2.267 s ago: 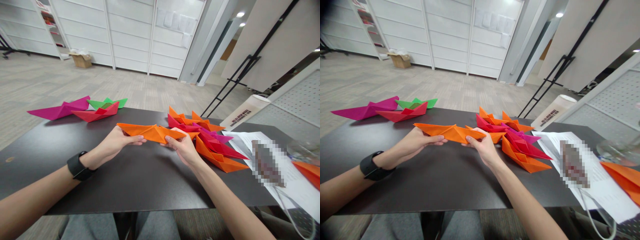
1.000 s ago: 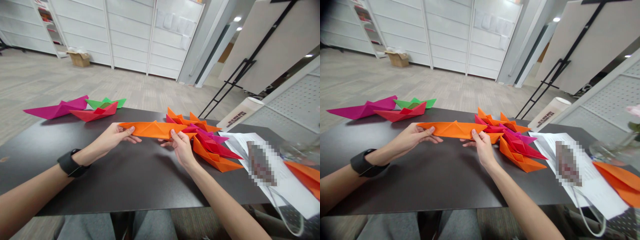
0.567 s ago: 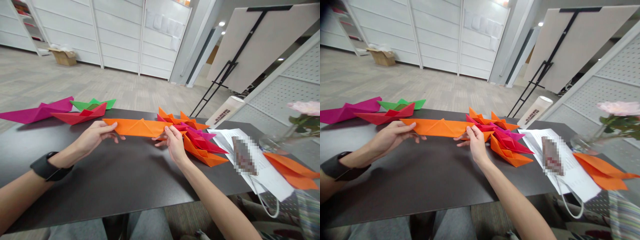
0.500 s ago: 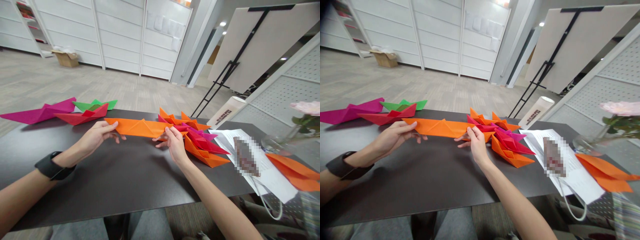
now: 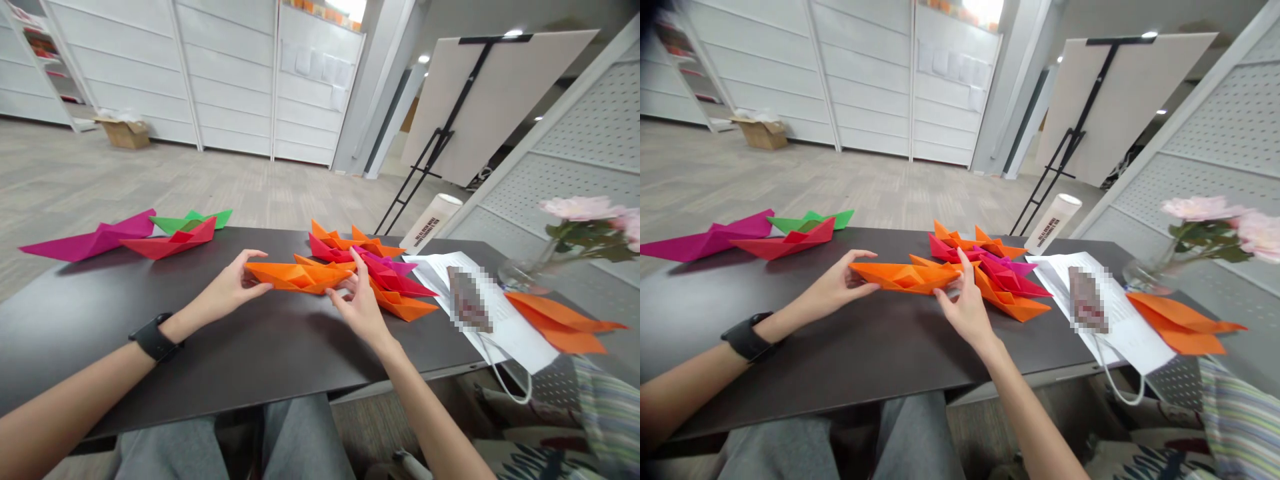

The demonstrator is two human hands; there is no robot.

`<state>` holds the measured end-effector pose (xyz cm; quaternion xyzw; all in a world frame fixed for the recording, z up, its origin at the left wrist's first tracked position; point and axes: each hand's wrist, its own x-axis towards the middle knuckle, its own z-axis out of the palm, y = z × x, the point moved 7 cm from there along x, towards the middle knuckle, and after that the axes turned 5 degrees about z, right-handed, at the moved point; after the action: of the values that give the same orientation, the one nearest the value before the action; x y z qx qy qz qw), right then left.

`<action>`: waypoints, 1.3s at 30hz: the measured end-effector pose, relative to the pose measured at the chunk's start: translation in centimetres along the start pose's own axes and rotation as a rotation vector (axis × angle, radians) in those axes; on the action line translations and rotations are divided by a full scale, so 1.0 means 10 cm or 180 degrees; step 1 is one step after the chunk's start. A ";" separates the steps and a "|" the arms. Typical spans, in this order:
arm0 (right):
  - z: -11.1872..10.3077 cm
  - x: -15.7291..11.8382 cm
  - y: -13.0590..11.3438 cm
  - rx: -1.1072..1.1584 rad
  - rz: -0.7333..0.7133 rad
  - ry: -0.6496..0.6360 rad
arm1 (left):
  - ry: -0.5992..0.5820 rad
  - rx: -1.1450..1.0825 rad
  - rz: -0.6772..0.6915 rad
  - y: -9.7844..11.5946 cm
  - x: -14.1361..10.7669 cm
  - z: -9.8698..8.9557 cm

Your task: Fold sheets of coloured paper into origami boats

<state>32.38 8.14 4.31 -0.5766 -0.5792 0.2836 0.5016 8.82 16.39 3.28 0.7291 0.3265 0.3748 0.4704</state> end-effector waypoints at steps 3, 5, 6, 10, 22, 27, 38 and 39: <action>-0.11 -0.24 0.03 -0.0655 -0.0165 0.0105 | -0.0184 0.0569 0.0245 0.07 -0.04 0.16; -0.15 -0.33 0.06 -0.0910 -0.0238 0.0172 | -0.0335 0.0749 0.0373 0.11 -0.05 0.26; -0.18 -0.37 0.08 -0.1000 -0.0252 0.0239 | -0.0416 0.0797 0.0432 0.13 -0.05 0.31; -0.27 -0.44 0.17 -0.1218 -0.0104 0.0583 | -0.0614 0.1030 0.0733 0.15 0.00 0.44; -0.35 -0.54 0.16 -0.1740 -0.0271 0.1346 | -0.0260 0.1555 0.1202 -0.11 0.21 0.69; -0.34 -0.59 0.03 -0.2174 -0.0528 0.1552 | -0.0102 0.1772 0.1209 -0.06 0.21 0.68; -0.02 -0.60 -0.12 -0.2724 -0.1248 0.0509 | 0.0017 0.2125 0.1435 0.08 0.16 0.73; -0.02 -0.60 -0.12 -0.2734 -0.1249 0.0500 | 0.0029 0.2135 0.1424 0.08 0.16 0.73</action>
<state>31.07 2.19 3.91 -0.6312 -0.7023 -0.1258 0.3042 15.94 14.23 2.39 0.8936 0.2660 0.3439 0.1116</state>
